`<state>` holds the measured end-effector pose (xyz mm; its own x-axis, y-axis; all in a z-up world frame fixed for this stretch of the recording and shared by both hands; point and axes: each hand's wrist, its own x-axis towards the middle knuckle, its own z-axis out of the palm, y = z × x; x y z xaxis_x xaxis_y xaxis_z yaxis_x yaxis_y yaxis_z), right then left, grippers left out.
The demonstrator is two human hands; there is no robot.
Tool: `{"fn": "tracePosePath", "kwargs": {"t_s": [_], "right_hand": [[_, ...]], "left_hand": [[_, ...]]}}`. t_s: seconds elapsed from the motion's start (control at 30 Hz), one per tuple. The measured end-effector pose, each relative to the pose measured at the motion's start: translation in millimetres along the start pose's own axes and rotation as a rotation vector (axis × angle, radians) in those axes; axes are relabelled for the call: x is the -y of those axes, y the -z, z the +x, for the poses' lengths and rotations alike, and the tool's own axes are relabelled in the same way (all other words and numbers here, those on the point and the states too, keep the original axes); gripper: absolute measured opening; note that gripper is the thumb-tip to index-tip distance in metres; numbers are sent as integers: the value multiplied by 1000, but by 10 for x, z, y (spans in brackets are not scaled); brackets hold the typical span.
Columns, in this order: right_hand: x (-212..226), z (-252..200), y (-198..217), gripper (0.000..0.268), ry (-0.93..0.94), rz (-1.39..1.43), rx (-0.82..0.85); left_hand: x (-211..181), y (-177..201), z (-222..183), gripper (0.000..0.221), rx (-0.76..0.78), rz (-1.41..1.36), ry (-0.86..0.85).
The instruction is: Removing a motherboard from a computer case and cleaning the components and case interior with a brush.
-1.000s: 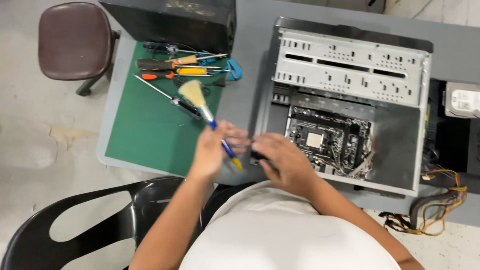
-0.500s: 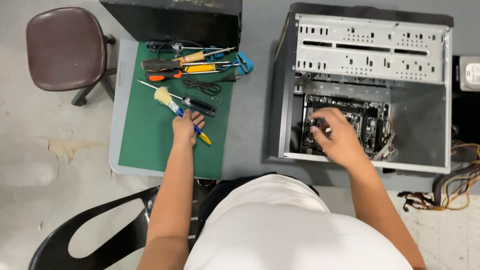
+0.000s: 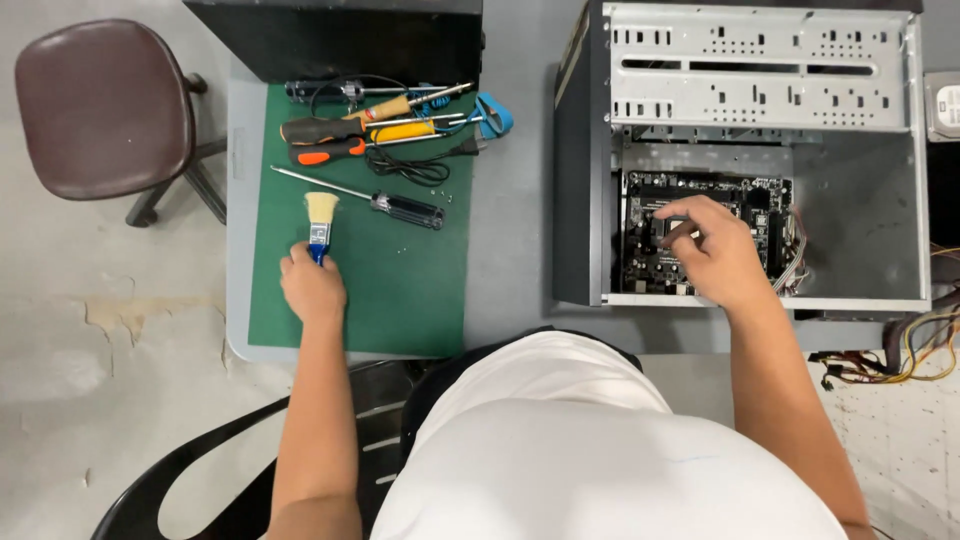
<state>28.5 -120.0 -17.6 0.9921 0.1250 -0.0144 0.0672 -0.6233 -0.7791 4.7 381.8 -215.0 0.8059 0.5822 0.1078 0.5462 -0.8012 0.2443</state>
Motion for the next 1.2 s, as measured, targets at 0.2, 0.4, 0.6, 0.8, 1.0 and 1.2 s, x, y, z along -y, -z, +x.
{"fn": "tracePosePath", "kwargs": {"t_s": [0.2,0.4,0.6,0.8,1.0,1.2], "right_hand": [[102,146,-4,24,-46,-53,179],[-676,1005,81,46,39,-653,369],[-9,932,97,90,-247,-850,628],[-1133,1213,-12,93,-231,-888,601],[-1414,1275,-56,71,-153,-947,532],[-199,1181,81,65,-352,-975,694]], "left_hand": [[-151,258,-158,56,21,186,-4],[-748,755,-691,81,78,73,-192],[-712,731,-1225,70,213,-13,-357],[-627,596,-1498,70,294,0,-350],[-548,479,-1526,68,262,-44,-359],[-585,585,-1589,53,225,-158,-408]]}}
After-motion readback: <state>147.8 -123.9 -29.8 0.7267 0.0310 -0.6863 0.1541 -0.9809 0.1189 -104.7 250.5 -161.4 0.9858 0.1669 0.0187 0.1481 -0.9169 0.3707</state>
